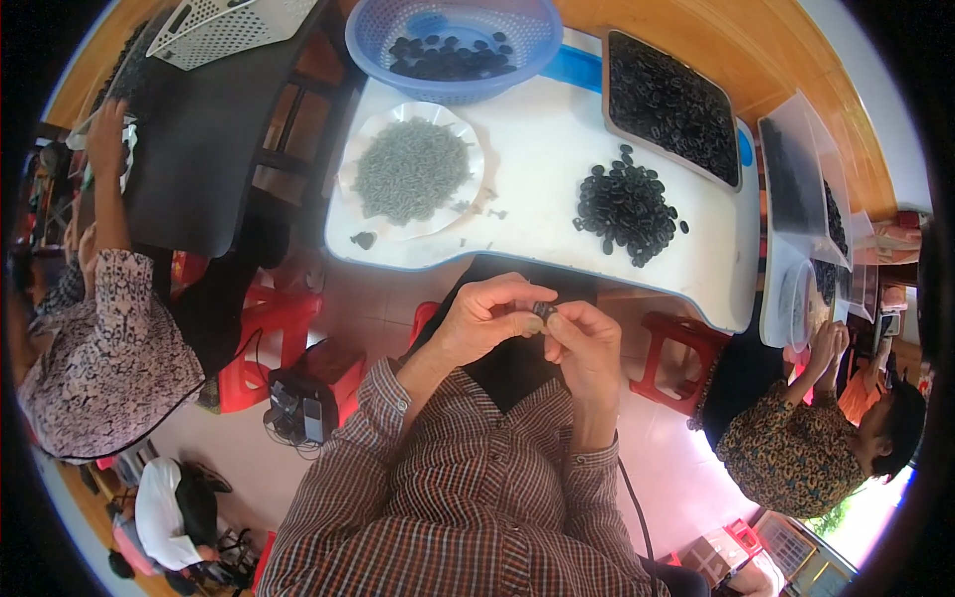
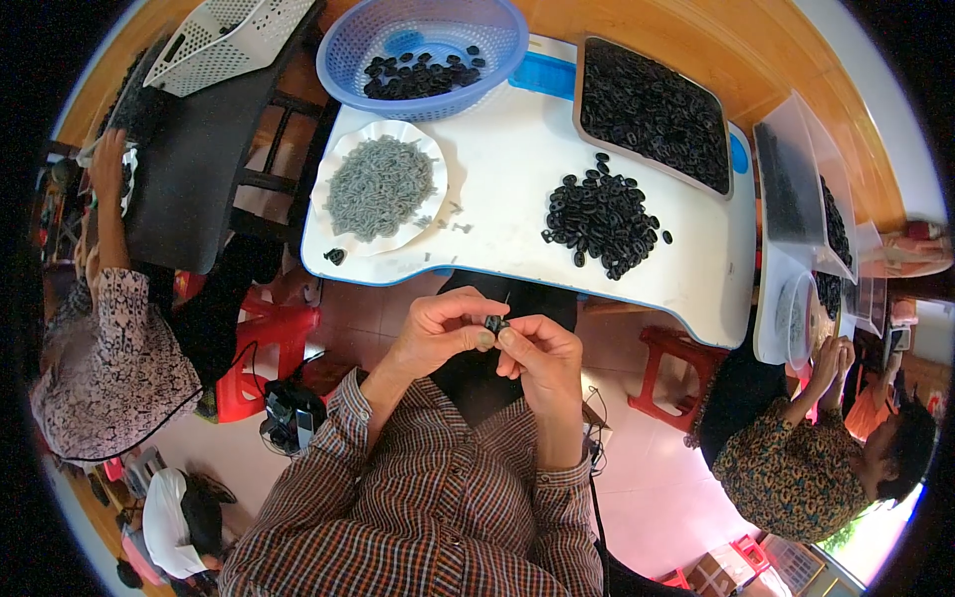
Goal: The person sorts small black plastic or rubber rings by hand at a production table, placing them into sorting trays, plastic bins, and white bowls.
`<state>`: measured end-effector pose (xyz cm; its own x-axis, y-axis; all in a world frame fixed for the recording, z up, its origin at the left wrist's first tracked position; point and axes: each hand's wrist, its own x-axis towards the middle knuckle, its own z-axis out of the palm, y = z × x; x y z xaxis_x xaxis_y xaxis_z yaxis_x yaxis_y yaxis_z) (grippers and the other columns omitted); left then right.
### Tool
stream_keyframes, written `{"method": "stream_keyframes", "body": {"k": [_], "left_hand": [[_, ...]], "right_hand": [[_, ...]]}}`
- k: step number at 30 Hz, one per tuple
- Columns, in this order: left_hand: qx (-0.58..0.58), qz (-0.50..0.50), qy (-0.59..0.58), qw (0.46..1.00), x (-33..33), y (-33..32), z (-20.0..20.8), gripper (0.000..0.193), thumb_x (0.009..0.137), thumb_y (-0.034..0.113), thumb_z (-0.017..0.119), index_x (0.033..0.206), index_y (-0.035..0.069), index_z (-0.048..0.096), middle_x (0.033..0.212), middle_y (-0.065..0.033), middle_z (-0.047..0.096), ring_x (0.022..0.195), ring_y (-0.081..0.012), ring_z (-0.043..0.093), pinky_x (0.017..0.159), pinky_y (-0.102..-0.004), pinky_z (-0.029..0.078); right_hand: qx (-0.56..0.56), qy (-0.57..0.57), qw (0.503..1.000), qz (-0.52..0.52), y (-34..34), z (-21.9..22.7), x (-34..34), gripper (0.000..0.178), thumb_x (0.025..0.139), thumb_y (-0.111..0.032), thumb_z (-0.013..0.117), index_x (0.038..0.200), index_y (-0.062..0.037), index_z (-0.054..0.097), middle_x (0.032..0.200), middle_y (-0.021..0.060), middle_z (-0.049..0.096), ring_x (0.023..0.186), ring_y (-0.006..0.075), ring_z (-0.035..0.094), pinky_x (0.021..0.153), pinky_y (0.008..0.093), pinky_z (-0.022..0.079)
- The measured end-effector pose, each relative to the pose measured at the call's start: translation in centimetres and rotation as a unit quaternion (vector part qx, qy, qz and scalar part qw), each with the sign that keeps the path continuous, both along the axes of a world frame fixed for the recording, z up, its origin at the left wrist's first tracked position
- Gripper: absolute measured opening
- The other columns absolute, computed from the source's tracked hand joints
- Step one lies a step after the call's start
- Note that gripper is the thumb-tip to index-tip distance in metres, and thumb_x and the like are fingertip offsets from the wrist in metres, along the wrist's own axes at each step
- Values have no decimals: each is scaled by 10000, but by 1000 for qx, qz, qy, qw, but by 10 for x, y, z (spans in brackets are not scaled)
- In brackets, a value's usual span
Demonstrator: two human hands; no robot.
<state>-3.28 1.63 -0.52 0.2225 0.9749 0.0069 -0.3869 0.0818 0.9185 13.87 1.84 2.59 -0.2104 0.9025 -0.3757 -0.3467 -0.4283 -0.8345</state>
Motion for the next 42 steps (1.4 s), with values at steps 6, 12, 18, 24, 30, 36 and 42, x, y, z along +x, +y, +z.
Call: {"method": "stream_keyframes", "body": {"k": [6, 12, 18, 24, 30, 36, 42], "left_hand": [[-5, -8, -14, 1000, -1, -1, 2, 331, 800, -34, 687, 1120, 48, 665, 832, 18, 530, 734, -50, 509, 645, -181, 436], [-9, -16, -18, 1000, -4, -1, 6, 311, 809, -24, 684, 1111, 48, 667, 821, 12, 538, 717, -52, 524, 625, -190, 452], [13, -28, 8, 999, -7, 1, 4, 310, 796, -47, 679, 1102, -3, 661, 836, -35, 591, 698, -81, 571, 607, -192, 467], [5, -51, 4, 999, -7, 2, 6, 323, 792, -42, 689, 1110, 5, 661, 854, -38, 600, 703, -86, 574, 613, -201, 469], [12, -55, 3, 998, -9, -1, 5, 327, 792, -41, 691, 1114, 8, 661, 860, -33, 601, 709, -77, 568, 620, -195, 464], [12, -28, 15, 999, -5, -2, 5, 325, 797, -22, 698, 1118, 13, 659, 852, -20, 595, 703, -62, 548, 611, -185, 443], [4, -35, 3, 999, -4, -2, 3, 327, 797, -7, 707, 1120, 11, 657, 849, -22, 593, 699, -63, 544, 601, -189, 442]], "right_hand": [[-5, 20, 1000, 21, 0, -2, 1, 112, 866, -86, 668, 915, 11, 641, 708, 51, 646, 537, 81, 582, 477, 171, 443], [-7, 29, 999, 26, 0, -3, 0, 113, 872, -93, 665, 907, 11, 639, 692, 47, 637, 531, 82, 583, 473, 171, 447], [-15, 23, 999, 29, 1, -1, 2, 113, 860, -87, 676, 898, 14, 646, 714, 66, 653, 522, 93, 596, 445, 177, 451], [-20, -24, 999, 26, 1, 9, 3, 99, 842, -59, 679, 884, 27, 652, 731, 91, 664, 505, 107, 599, 427, 186, 452], [-12, -37, 999, 29, -3, 11, 3, 100, 842, -53, 672, 885, 35, 650, 726, 93, 662, 504, 113, 603, 433, 194, 464], [-6, -41, 999, 21, -2, 12, -1, 79, 854, -33, 641, 884, 40, 633, 710, 88, 651, 505, 113, 605, 433, 193, 464], [4, -59, 998, 4, -3, 10, -2, 65, 856, -20, 626, 865, 44, 618, 682, 80, 633, 474, 95, 569, 416, 190, 441]]}}
